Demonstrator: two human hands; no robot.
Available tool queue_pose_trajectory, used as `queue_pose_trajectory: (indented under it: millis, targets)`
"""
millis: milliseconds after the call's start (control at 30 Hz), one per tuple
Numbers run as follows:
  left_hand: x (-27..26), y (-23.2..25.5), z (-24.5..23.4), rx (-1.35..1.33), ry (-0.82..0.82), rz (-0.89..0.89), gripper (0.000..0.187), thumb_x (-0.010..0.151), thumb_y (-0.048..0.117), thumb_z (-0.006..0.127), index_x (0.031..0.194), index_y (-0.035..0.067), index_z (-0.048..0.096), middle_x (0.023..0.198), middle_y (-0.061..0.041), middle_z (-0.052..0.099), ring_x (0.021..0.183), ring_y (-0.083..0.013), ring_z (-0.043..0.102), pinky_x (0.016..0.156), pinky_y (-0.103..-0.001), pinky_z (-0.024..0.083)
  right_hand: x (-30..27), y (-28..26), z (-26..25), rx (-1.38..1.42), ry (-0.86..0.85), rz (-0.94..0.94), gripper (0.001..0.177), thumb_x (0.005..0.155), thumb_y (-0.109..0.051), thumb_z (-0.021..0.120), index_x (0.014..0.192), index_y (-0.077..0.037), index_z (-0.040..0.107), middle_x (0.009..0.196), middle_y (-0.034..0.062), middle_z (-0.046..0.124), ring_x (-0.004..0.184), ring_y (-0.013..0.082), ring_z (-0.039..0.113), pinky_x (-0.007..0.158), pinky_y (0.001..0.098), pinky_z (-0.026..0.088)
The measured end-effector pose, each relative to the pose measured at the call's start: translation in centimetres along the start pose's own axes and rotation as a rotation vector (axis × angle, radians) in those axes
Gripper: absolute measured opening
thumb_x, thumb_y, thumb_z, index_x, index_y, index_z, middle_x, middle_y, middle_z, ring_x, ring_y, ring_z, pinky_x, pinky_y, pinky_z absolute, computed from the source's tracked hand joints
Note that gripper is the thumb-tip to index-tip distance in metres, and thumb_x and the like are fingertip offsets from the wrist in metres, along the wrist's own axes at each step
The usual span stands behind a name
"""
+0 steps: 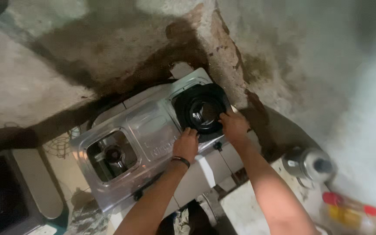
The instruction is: The person scrubs a black gas stove burner grate with a cloth, dips parts into a bucket of water, wipes small burner components, and reassembles the burner on the stove. They then transfer cooked food from a wok onto a plate using a spatula.
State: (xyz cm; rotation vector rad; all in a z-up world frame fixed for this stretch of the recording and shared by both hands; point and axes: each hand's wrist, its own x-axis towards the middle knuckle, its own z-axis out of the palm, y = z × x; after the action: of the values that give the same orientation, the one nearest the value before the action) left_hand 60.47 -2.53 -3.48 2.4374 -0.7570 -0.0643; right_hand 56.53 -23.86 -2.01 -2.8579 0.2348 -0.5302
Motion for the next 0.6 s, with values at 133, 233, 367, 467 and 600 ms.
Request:
queue_pose_trajectory:
  millis: [133, 233, 367, 467, 600]
  targets:
    - [3.5, -2.7, 2.5, 0.035, -0.095, -0.104, 0.018, 0.093, 0.014, 0.061, 0.104, 0.002, 0.068, 0.11, -0.021, 0.067, 0.099, -0.0396, 0.067, 0.083, -0.049, 0.057, 3.3, 1.1, 2.8, 0.006, -0.101, -0.039, 0.007, 0.09, -0.015, 0.068, 0.097, -0.011, 0.069, 0.09, 0.012, 0.061, 0.079, 0.0352, 0.066, 0.066, 0.0488, 0.054]
    - [4.7, -3.8, 3.6, 0.03, -0.092, -0.13, 0.018, 0.088, 0.011, 0.064, 0.102, 0.001, 0.067, 0.112, -0.021, 0.066, 0.097, -0.0403, 0.068, 0.081, -0.049, 0.058, 4.6, 1.6, 5.1, 0.06, -0.106, -0.049, 0.006, 0.092, -0.015, 0.068, 0.093, -0.009, 0.066, 0.089, 0.0127, 0.058, 0.081, 0.0353, 0.065, 0.067, 0.0479, 0.054]
    - [5.4, -4.2, 4.6, 0.069, -0.125, -0.199, 0.018, 0.087, 0.012, 0.065, 0.101, 0.001, 0.067, 0.109, -0.02, 0.067, 0.096, -0.039, 0.069, 0.08, -0.048, 0.059, 6.1, 2.5, 7.6, 0.091, -0.163, -0.072, 0.011, 0.09, -0.017, 0.07, 0.087, -0.008, 0.064, 0.089, 0.0133, 0.058, 0.082, 0.0369, 0.064, 0.068, 0.0493, 0.052]
    - [5.5, -4.5, 5.3, 0.076, -0.121, -0.196, 0.017, 0.085, 0.009, 0.065, 0.101, 0.002, 0.068, 0.108, -0.019, 0.067, 0.095, -0.0387, 0.07, 0.079, -0.049, 0.058, 6.2, 3.0, 8.6, 0.094, -0.152, -0.094, 0.008, 0.091, -0.015, 0.07, 0.088, -0.009, 0.065, 0.089, 0.0135, 0.057, 0.083, 0.0358, 0.064, 0.07, 0.0473, 0.053]
    - [5.9, -4.6, 6.0, 0.044, -0.088, -0.172, 0.021, 0.084, 0.012, 0.067, 0.102, 0.0, 0.067, 0.106, -0.021, 0.066, 0.093, -0.0388, 0.07, 0.079, -0.047, 0.059, 6.2, 3.8, 9.2, 0.113, -0.133, -0.09, 0.008, 0.087, -0.016, 0.072, 0.091, -0.01, 0.068, 0.088, 0.0128, 0.058, 0.085, 0.0344, 0.065, 0.072, 0.0463, 0.053]
